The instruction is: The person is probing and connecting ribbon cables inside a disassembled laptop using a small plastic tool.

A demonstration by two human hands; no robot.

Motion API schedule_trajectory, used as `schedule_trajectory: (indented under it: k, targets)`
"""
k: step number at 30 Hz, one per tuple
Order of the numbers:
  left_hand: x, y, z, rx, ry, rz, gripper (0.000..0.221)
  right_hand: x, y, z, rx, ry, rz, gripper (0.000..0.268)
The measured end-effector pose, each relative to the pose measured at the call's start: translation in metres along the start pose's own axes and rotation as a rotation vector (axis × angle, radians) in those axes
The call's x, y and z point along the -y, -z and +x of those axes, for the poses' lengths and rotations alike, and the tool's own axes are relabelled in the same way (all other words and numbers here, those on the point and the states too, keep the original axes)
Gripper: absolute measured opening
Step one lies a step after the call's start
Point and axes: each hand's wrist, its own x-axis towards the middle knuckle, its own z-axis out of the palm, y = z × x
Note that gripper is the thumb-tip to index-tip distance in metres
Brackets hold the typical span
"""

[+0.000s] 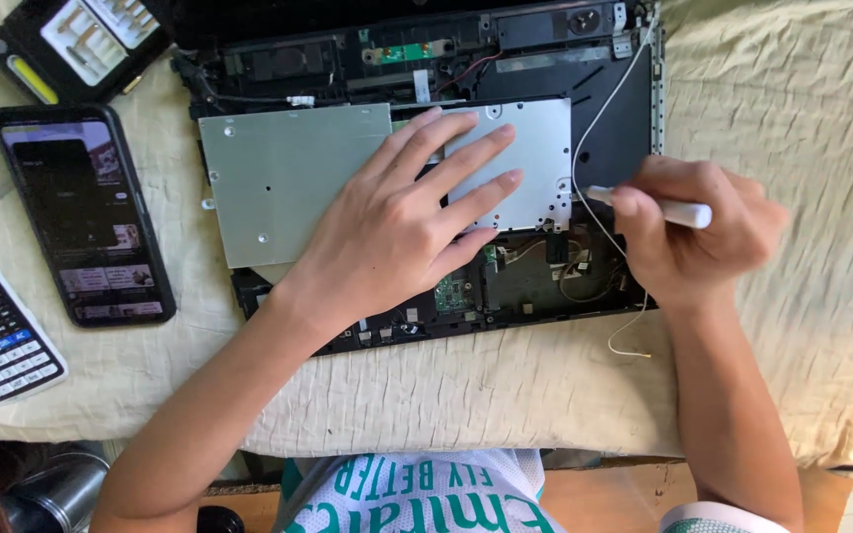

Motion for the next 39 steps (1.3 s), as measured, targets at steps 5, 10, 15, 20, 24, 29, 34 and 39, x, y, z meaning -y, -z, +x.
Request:
schedule_trajectory:
  k: [5,10,15,20,24,29,34,39]
  targets:
    - [0.001,0.000,0.001,-0.009,0.002,-0.039,0.038,-0.005,-0.011,-0.001,-0.008,-0.029,0.103,0.033]
    - [0.001,0.000,0.000,0.000,0.001,-0.014,0.040,-0.008,-0.011,-0.004,0.024,-0.037,0.066,0.034]
    - [0.001,0.000,0.000,-0.004,0.003,-0.006,0.040,-0.005,-0.010,0.000,0.070,-0.031,0.096,0.032]
    - [0.000,0.000,0.000,-0.003,0.005,-0.005,0.041,-0.003,-0.009,0.001,0.101,-0.055,0.092,0.031]
    - [0.000,-0.002,-0.001,-0.013,0.006,-0.018,0.040,-0.005,-0.010,0.000,0.092,-0.054,0.082,0.031]
    - [0.001,-0.002,-0.001,-0.016,0.004,-0.012,0.040,-0.003,-0.008,0.003,0.069,-0.069,0.018,0.031]
    - [0.000,-0.002,0.000,-0.026,0.010,-0.021,0.039,0.018,0.004,0.029,0.246,0.064,-0.029,0.034]
    - [0.001,-0.002,-0.001,-0.020,0.010,-0.024,0.039,0.016,0.011,0.026,0.294,0.077,-0.124,0.036]
